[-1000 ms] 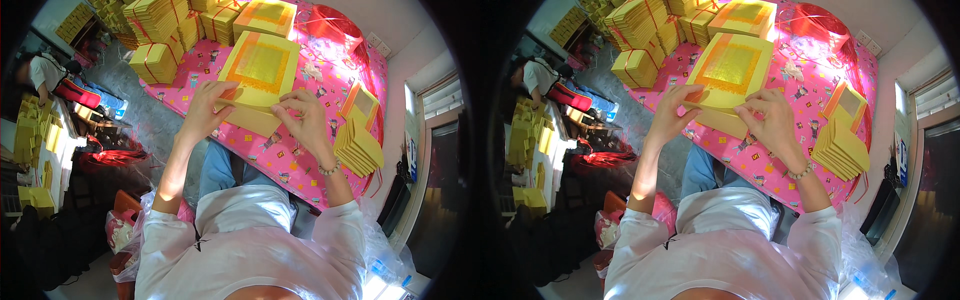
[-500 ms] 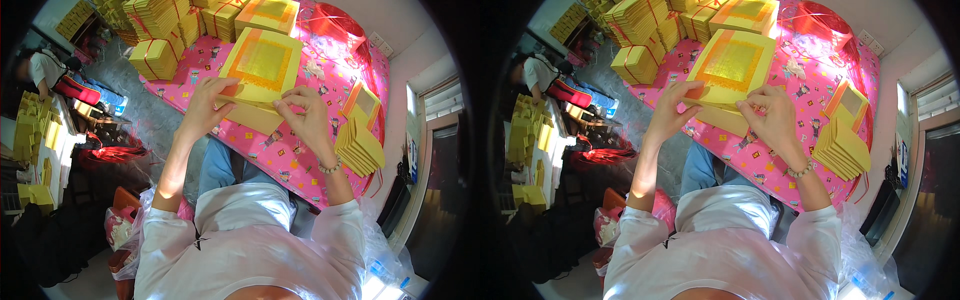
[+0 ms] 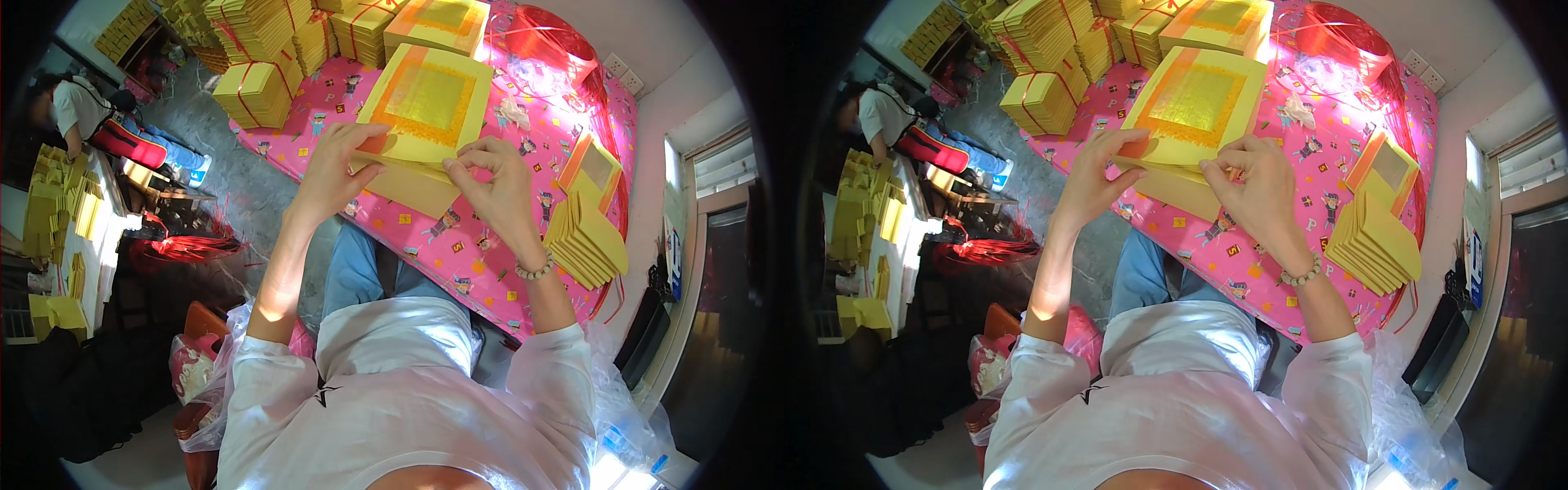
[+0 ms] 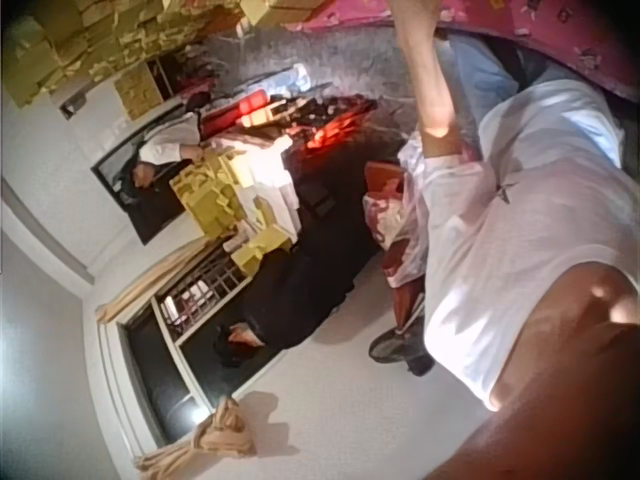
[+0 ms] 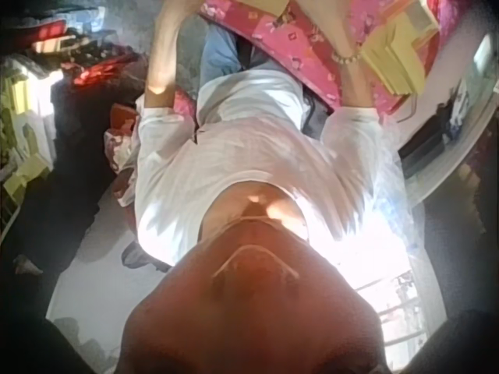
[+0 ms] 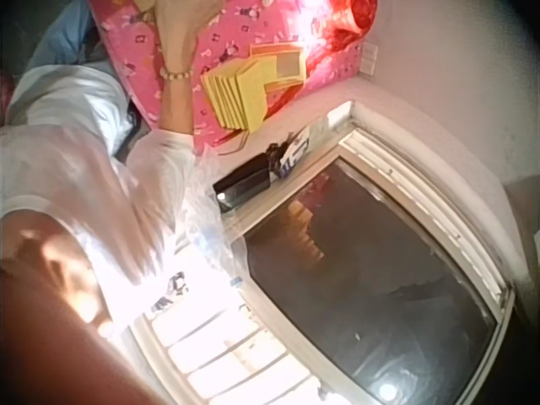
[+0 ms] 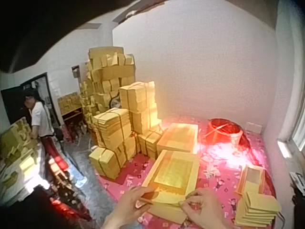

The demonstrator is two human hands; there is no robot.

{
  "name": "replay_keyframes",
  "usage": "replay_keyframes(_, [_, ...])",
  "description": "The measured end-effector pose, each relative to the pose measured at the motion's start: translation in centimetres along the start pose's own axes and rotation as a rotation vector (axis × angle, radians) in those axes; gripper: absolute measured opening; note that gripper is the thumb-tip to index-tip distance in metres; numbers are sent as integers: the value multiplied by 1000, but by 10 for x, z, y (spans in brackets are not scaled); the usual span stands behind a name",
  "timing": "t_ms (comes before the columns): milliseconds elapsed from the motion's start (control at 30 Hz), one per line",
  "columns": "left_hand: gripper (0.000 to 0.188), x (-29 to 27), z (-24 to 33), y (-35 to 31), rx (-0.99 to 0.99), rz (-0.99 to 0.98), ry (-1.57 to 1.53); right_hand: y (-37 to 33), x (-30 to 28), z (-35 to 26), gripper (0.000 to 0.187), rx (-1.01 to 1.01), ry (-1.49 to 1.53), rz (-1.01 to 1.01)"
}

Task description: The person folds yellow paper sheets with gold foil accents into small rectangular packets. They repeatedly fold the sides and press the creases to form the shape. The person stacks the finished packets and ties a bundle with a red string.

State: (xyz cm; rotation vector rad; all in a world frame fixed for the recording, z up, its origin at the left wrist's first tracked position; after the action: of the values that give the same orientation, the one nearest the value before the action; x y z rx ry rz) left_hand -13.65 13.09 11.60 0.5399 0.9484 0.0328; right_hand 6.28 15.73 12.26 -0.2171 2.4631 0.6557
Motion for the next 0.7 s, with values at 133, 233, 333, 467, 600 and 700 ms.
replay_keyframes(133, [50, 0, 1, 1, 7, 5, 9, 1, 1, 3, 17, -11, -17, 6])
replay_keyframes(233, [49, 0, 3, 1, 3, -9, 10, 0, -1, 0, 18, -30, -2, 15])
replay_keyframes(333, [50, -2, 14, 7, 14, -42, 54, -1, -6, -5, 18, -52, -23, 41])
replay_keyframes(467, [48, -5, 32, 20, 83, -16, 198, 3, -12, -10, 19, -42, 13, 62])
replay_keyframes(600, [37, 0, 48, 36, 208, 18, 247, 11, -21, -15, 20, -109, 75, 107])
replay_keyframes(700, [26, 6, 41, 45, 203, -36, 364, 11, -27, -18, 23, -237, 109, 167])
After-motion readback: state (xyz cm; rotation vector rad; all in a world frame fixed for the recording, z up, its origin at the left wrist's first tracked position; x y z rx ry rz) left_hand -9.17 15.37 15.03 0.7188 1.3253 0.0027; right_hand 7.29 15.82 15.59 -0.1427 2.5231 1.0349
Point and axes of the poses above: each hand's wrist, its own y-axis towards the middle knuckle, its own x-axis out of the palm, z = x × y, the point moved 8 cm from there along y, towards the middle knuckle, and after that the axes turned 6 degrees about y, right-handed, at the moved point
